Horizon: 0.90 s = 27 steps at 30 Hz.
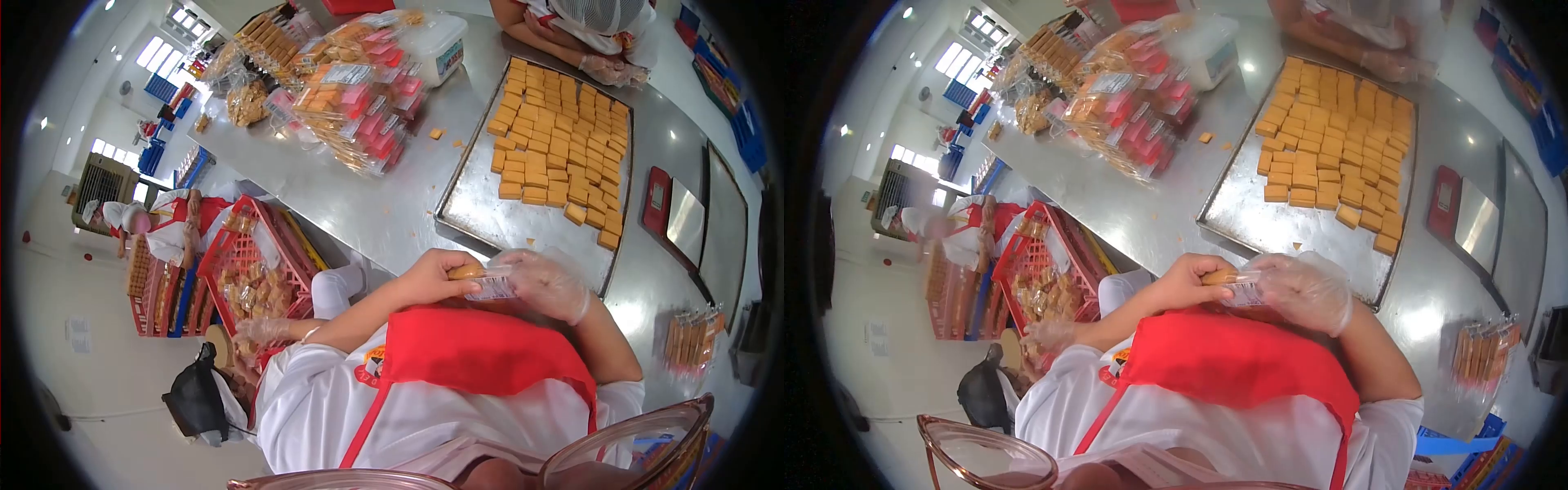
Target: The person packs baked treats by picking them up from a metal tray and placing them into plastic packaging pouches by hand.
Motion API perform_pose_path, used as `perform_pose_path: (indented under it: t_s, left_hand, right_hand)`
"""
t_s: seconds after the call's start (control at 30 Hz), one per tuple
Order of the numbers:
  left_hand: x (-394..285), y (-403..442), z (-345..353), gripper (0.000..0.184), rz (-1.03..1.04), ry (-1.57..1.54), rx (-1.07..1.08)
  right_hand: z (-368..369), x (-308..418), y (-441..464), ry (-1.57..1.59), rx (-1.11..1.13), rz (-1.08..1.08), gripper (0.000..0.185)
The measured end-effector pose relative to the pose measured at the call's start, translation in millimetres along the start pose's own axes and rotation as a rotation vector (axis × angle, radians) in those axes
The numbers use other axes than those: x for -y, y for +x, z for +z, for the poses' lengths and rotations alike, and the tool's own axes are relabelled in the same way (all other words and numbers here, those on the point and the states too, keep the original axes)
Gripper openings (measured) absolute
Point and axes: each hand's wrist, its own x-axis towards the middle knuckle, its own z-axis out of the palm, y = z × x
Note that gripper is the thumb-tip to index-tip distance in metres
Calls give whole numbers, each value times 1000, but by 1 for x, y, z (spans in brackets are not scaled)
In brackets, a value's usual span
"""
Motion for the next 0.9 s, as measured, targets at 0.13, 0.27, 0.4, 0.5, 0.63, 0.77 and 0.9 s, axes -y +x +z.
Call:
perform_pose_path:
  t_s: [0.13,0.27,0.4,0.5,0.63,0.77,0.9]
  left_hand:
    - [4,2,-2,34,85,102,-61]
    - [12,5,-3,55,276,-394,-337]
    - [11,2,-4,73,164,-553,-485]
    - [-11,-5,-48,74,190,-295,-701]
    - [-68,-9,-159,61,376,135,-1003]
    - [-124,9,-253,46,382,427,-1035]
    - [-127,45,-307,59,-227,1058,-925]
  right_hand:
    - [8,7,8,-401,-78,-152,27]
    - [12,-8,9,80,-342,61,31]
    - [23,-13,9,314,-295,21,31]
    - [18,-20,6,408,-211,6,31]
    - [15,-49,3,693,-127,278,30]
    - [35,-61,0,448,-79,185,25]
    - [42,-72,13,17,-12,-151,23]
